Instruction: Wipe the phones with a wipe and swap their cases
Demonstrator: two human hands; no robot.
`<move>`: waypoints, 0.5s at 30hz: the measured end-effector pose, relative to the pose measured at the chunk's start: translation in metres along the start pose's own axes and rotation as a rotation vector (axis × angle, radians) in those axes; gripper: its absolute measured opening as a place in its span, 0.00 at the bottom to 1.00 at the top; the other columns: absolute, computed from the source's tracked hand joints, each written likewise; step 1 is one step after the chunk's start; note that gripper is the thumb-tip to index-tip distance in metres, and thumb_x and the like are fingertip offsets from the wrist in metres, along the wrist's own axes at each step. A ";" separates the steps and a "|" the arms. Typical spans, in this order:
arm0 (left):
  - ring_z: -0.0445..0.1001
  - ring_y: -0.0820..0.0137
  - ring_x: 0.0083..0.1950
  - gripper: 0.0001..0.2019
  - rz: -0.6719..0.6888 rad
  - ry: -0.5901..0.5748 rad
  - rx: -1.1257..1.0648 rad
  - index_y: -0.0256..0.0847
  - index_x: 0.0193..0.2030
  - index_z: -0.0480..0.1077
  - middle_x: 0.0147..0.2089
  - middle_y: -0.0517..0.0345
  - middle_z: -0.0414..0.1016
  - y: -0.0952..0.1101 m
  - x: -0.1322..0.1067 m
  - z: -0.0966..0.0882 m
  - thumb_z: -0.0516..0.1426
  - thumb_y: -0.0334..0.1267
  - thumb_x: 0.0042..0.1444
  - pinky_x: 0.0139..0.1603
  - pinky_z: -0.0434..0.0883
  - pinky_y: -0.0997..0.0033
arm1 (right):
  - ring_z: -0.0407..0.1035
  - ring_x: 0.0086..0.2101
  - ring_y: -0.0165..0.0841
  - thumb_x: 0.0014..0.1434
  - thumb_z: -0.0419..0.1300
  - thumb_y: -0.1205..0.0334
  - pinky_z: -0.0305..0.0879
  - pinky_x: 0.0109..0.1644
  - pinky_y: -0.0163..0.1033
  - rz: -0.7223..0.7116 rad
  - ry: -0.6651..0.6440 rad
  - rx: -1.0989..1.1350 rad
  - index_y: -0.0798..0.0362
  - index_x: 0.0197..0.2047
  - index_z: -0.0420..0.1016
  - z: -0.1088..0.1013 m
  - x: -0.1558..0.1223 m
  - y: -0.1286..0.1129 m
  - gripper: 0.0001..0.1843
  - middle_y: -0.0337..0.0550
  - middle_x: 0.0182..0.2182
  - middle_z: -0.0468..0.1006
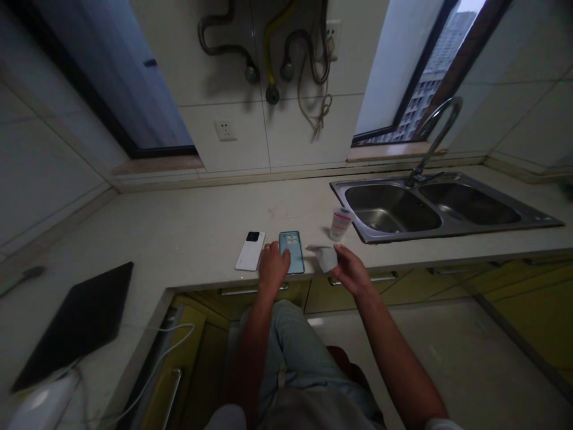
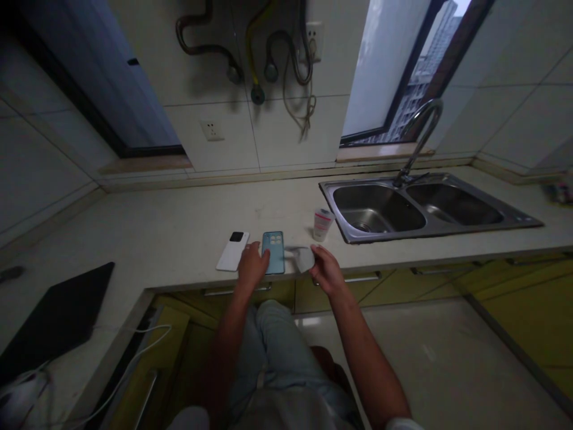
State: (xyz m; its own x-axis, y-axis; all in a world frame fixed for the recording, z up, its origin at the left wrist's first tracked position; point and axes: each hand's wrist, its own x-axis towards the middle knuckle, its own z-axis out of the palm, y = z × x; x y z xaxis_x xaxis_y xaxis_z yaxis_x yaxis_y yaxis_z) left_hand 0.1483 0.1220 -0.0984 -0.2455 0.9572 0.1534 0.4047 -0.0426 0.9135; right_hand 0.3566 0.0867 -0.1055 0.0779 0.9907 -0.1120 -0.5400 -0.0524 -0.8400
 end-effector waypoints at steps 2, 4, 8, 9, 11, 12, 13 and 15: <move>0.66 0.49 0.62 0.09 -0.058 -0.030 0.037 0.43 0.28 0.67 0.43 0.44 0.74 -0.001 0.006 0.001 0.65 0.32 0.45 0.65 0.58 0.56 | 0.78 0.34 0.38 0.51 0.69 0.54 0.77 0.40 0.45 -0.019 0.009 0.023 0.50 0.35 0.75 -0.002 0.005 0.000 0.12 0.41 0.33 0.84; 0.66 0.49 0.63 0.13 -0.141 -0.033 -0.050 0.44 0.22 0.64 0.37 0.45 0.73 -0.001 0.013 0.003 0.64 0.28 0.43 0.65 0.57 0.56 | 0.79 0.36 0.39 0.52 0.68 0.56 0.78 0.44 0.49 -0.013 0.007 0.074 0.49 0.36 0.75 -0.002 0.009 -0.001 0.10 0.41 0.35 0.84; 0.70 0.50 0.60 0.16 -0.226 -0.004 -0.179 0.44 0.16 0.61 0.26 0.49 0.70 -0.001 0.025 0.002 0.61 0.22 0.43 0.59 0.61 0.59 | 0.79 0.44 0.42 0.55 0.65 0.56 0.74 0.51 0.61 0.107 -0.068 0.213 0.49 0.38 0.76 0.000 0.011 -0.002 0.08 0.43 0.40 0.85; 0.72 0.51 0.56 0.16 -0.204 -0.018 -0.160 0.44 0.16 0.61 0.24 0.50 0.70 -0.002 0.027 0.001 0.61 0.23 0.43 0.56 0.63 0.61 | 0.78 0.45 0.42 0.55 0.64 0.56 0.73 0.52 0.60 0.134 -0.081 0.235 0.49 0.39 0.76 0.000 0.011 -0.002 0.08 0.43 0.41 0.85; 0.77 0.56 0.43 0.13 -0.146 -0.085 -0.098 0.43 0.18 0.64 0.21 0.53 0.70 -0.002 0.028 -0.002 0.62 0.26 0.46 0.46 0.67 0.66 | 0.78 0.46 0.41 0.56 0.63 0.57 0.74 0.53 0.58 0.173 -0.084 0.265 0.50 0.39 0.76 -0.001 0.012 -0.001 0.08 0.44 0.41 0.85; 0.77 0.60 0.35 0.11 -0.134 -0.133 -0.076 0.43 0.20 0.65 0.20 0.56 0.69 -0.002 0.027 -0.003 0.61 0.29 0.47 0.39 0.67 0.68 | 0.78 0.46 0.40 0.56 0.63 0.58 0.74 0.53 0.56 0.184 -0.084 0.270 0.50 0.39 0.76 -0.001 0.013 0.000 0.08 0.44 0.41 0.85; 0.74 0.64 0.27 0.09 -0.141 -0.179 -0.072 0.43 0.22 0.66 0.18 0.58 0.69 -0.002 0.026 -0.003 0.61 0.32 0.49 0.33 0.66 0.70 | 0.78 0.46 0.40 0.56 0.63 0.58 0.75 0.52 0.55 0.188 -0.086 0.267 0.50 0.40 0.76 -0.001 0.013 0.001 0.08 0.44 0.41 0.85; 0.67 0.70 0.17 0.07 -0.204 -0.250 -0.126 0.42 0.25 0.66 0.16 0.60 0.68 -0.004 0.023 -0.002 0.58 0.36 0.53 0.24 0.60 0.74 | 0.78 0.47 0.42 0.56 0.63 0.58 0.76 0.51 0.55 0.176 -0.100 0.254 0.51 0.41 0.76 -0.001 0.015 0.001 0.10 0.46 0.41 0.84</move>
State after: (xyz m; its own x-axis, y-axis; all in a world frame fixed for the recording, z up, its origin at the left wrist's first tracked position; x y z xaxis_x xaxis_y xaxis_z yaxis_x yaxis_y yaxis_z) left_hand 0.1389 0.1438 -0.0971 -0.0801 0.9895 -0.1204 0.2535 0.1371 0.9576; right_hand 0.3582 0.1016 -0.1091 -0.1114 0.9772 -0.1805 -0.7304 -0.2037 -0.6519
